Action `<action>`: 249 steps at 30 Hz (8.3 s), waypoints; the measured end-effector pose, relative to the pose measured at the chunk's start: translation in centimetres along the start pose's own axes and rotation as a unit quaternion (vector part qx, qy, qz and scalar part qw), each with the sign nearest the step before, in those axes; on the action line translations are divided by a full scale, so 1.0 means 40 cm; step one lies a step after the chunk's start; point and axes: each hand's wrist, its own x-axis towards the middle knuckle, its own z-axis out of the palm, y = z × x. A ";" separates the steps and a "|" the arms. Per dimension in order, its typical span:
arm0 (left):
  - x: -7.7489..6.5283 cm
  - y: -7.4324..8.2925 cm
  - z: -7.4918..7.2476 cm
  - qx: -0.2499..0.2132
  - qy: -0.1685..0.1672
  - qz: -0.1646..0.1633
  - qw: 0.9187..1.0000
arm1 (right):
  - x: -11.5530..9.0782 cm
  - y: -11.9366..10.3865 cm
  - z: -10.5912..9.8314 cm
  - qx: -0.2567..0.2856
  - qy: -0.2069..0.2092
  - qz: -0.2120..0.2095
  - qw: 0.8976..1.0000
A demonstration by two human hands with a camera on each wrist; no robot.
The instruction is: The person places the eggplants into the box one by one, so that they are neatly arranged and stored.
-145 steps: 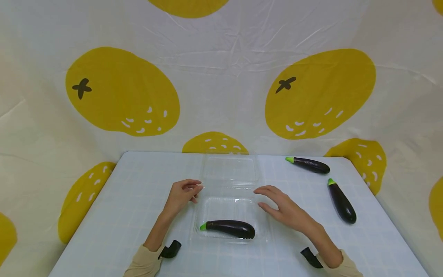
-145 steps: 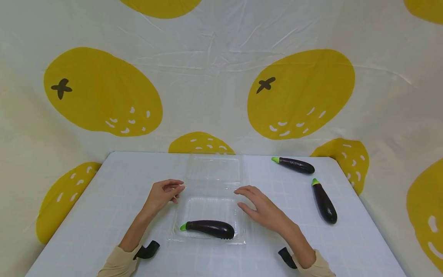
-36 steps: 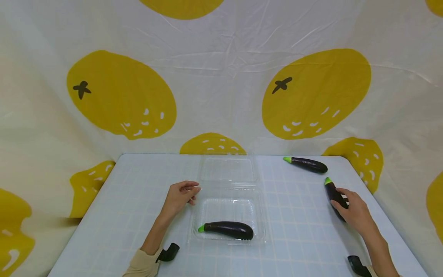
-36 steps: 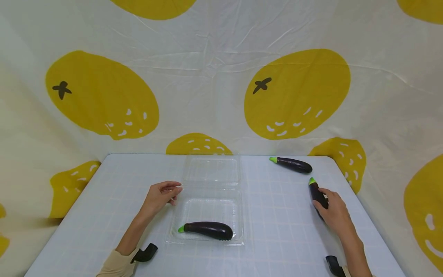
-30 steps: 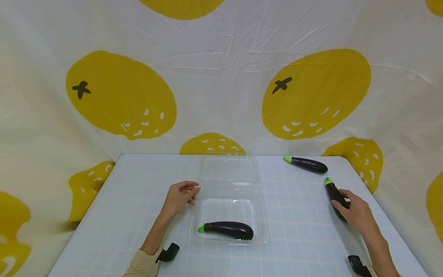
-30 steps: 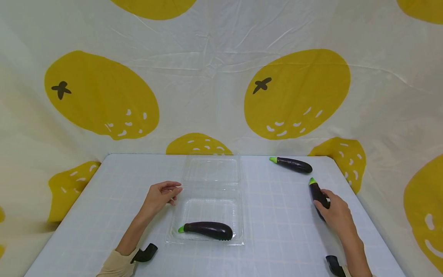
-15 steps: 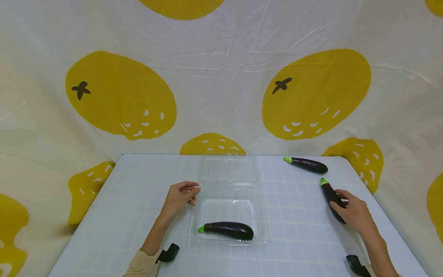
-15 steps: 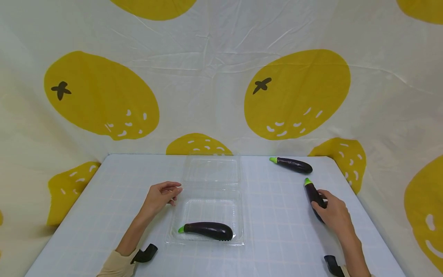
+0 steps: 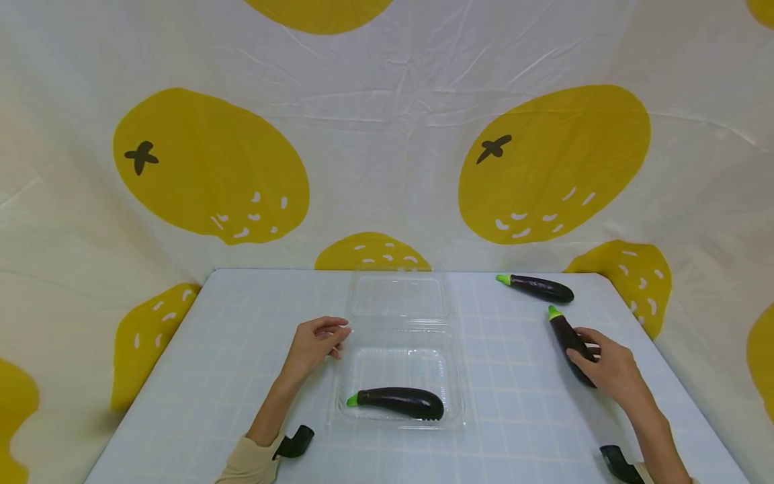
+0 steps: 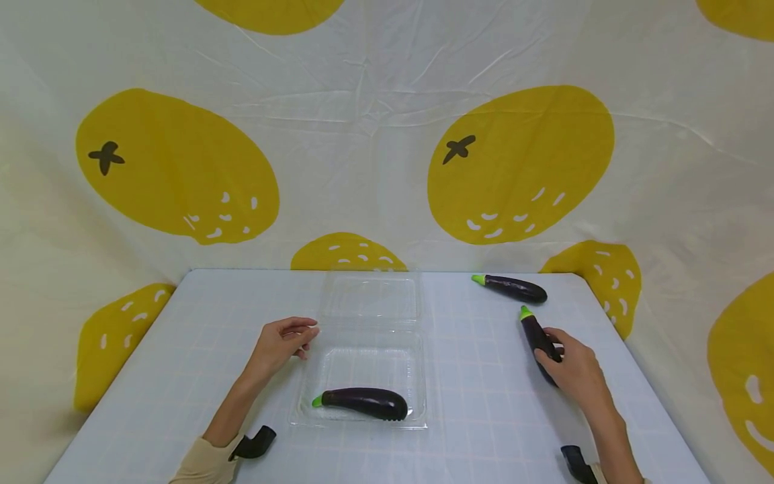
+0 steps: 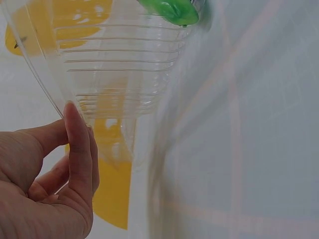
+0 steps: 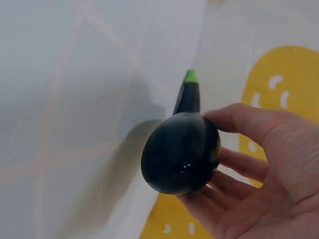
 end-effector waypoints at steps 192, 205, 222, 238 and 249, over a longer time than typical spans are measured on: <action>0.001 -0.006 0.004 -0.017 -0.010 0.015 1.000 | 0.048 -0.453 0.166 0.111 -0.155 -0.384 0.903; -0.003 0.001 0.004 -0.024 -0.008 0.007 1.000 | 0.105 -0.393 0.128 0.109 -0.038 -0.346 0.931; -0.002 0.001 -0.001 -0.021 -0.007 0.005 1.000 | 0.161 -0.303 0.105 0.099 0.008 -0.279 0.955; 0.001 -0.004 0.000 -0.021 -0.009 0.005 1.000 | 0.198 -0.212 0.099 0.106 0.077 -0.243 0.961; 0.000 -0.003 0.001 -0.019 -0.007 0.012 1.000 | 0.219 -0.179 0.100 0.122 0.110 -0.216 0.962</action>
